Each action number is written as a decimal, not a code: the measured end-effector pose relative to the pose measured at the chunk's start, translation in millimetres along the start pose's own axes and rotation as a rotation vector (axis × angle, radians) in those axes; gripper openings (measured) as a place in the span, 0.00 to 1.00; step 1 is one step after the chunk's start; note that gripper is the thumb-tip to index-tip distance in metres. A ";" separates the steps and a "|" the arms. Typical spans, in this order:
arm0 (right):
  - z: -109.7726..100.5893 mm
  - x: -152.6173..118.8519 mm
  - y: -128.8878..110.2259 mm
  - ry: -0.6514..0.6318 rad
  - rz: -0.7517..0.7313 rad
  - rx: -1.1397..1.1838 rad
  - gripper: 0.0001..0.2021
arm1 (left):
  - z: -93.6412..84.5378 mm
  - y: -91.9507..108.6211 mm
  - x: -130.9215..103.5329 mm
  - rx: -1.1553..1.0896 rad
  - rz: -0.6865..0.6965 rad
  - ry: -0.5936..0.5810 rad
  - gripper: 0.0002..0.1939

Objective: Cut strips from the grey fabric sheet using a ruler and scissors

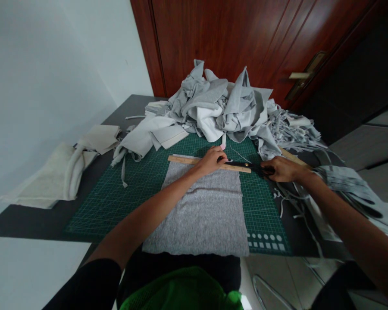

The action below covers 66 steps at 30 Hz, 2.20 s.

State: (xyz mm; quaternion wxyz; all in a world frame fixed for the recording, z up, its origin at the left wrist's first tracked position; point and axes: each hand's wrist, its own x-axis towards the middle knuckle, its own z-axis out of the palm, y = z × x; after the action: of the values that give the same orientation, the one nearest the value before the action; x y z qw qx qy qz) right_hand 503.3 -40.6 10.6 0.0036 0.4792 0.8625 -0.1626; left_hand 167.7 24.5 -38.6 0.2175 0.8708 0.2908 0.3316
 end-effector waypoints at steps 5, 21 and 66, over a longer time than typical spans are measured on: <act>1.0 0.2 -4.3 0.001 0.017 -0.024 0.05 | -0.1 0.1 -0.2 -0.013 0.002 -0.003 0.06; -1.2 8.1 -17.4 -0.011 0.037 -0.013 0.06 | -0.8 0.2 0.9 -0.028 0.023 0.023 0.06; 0.1 15.9 -20.3 0.029 -0.039 0.013 0.04 | -43.1 -23.6 -26.1 0.052 -0.168 -0.040 0.04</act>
State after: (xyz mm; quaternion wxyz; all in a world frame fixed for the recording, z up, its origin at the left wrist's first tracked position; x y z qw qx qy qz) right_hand 477.9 -37.4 13.5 -0.0152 0.4648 0.8705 -0.1611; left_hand 112.9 32.9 -34.2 0.2276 0.8551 0.3670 0.2871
